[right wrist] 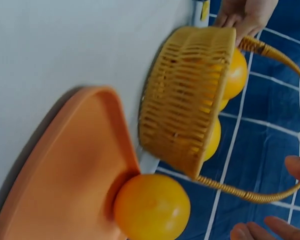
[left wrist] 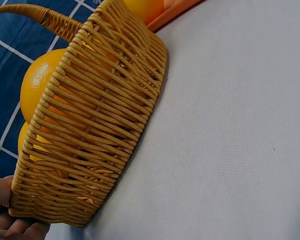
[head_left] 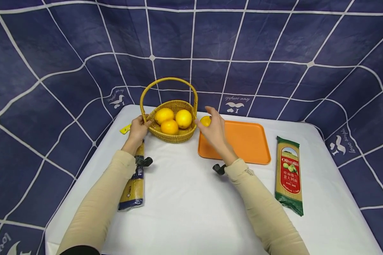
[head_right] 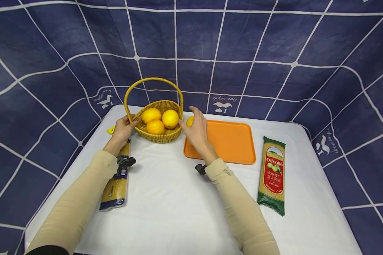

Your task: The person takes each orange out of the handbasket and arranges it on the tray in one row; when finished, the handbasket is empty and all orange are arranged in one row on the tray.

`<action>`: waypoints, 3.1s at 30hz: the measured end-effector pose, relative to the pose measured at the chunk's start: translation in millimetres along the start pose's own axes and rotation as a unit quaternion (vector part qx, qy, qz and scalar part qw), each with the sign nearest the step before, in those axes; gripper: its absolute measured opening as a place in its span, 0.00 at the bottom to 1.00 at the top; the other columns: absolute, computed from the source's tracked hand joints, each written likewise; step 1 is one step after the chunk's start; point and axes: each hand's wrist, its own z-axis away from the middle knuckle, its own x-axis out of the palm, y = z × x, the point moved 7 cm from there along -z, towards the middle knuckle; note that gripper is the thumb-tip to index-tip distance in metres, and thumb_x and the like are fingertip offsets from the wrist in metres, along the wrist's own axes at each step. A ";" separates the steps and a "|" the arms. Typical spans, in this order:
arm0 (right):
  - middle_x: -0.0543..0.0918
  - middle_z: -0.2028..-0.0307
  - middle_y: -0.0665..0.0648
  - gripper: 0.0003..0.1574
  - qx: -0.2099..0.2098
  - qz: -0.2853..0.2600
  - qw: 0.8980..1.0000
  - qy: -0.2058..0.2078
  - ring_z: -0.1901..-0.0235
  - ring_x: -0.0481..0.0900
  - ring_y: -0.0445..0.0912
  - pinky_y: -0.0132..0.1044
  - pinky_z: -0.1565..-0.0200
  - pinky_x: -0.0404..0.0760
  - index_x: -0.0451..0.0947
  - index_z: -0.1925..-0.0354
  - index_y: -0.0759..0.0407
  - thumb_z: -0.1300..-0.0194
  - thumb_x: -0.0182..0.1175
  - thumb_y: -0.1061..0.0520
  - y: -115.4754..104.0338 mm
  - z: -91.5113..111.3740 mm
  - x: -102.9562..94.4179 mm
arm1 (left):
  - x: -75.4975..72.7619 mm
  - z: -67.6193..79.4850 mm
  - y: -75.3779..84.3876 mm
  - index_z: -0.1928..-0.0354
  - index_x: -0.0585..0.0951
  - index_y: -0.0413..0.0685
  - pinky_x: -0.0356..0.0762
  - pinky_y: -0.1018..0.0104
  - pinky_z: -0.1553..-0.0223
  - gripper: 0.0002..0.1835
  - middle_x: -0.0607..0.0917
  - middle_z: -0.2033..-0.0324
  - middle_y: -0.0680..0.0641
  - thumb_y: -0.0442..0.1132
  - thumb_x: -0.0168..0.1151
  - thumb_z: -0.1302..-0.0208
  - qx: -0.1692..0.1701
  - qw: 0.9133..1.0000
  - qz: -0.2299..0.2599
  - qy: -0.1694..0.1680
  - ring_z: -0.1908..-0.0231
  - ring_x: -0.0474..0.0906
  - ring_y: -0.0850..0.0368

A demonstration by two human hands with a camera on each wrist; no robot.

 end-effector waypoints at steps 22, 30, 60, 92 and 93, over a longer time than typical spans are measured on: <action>0.83 0.38 0.65 0.39 -0.001 0.004 0.990 -0.139 0.40 0.83 0.58 0.46 0.38 0.82 0.73 0.30 0.63 0.31 0.73 0.49 -28.0 -5.3 92.4 | -3.7 -0.4 -2.6 0.24 0.67 0.35 0.72 0.55 0.27 0.25 0.73 0.27 0.34 0.33 0.52 0.18 -0.001 1.000 0.017 -0.001 0.30 0.72 0.45; 0.85 0.40 0.61 0.39 0.013 0.018 0.989 -0.144 0.40 0.82 0.53 0.44 0.36 0.81 0.75 0.31 0.61 0.33 0.74 0.48 -32.2 -5.4 105.6 | -2.0 0.7 0.7 0.24 0.67 0.36 0.72 0.56 0.29 0.25 0.73 0.27 0.34 0.33 0.52 0.18 -0.005 1.000 0.019 -0.001 0.31 0.72 0.46; 0.85 0.41 0.61 0.50 0.053 0.140 0.971 -0.189 0.41 0.81 0.59 0.51 0.36 0.78 0.71 0.28 0.57 0.36 0.73 0.33 -30.8 -15.0 137.1 | -1.3 -0.2 -2.0 0.24 0.68 0.36 0.72 0.56 0.29 0.25 0.74 0.28 0.34 0.34 0.52 0.17 -0.010 1.000 0.008 0.000 0.33 0.73 0.47; 0.86 0.42 0.56 0.45 0.027 0.004 0.996 -0.079 0.47 0.81 0.54 0.48 0.46 0.83 0.74 0.32 0.53 0.40 0.73 0.35 -33.8 -27.4 38.9 | 0.8 1.8 -2.6 0.23 0.66 0.37 0.73 0.56 0.29 0.26 0.74 0.28 0.36 0.38 0.51 0.16 -0.016 1.000 -0.002 -0.005 0.35 0.73 0.49; 0.86 0.43 0.56 0.43 0.028 0.003 0.997 -0.074 0.48 0.82 0.54 0.47 0.48 0.84 0.75 0.33 0.52 0.39 0.73 0.35 -30.7 -28.2 32.5 | 1.4 2.0 -3.0 0.23 0.66 0.37 0.73 0.56 0.30 0.26 0.74 0.28 0.36 0.38 0.51 0.16 -0.016 1.000 -0.001 -0.006 0.35 0.73 0.49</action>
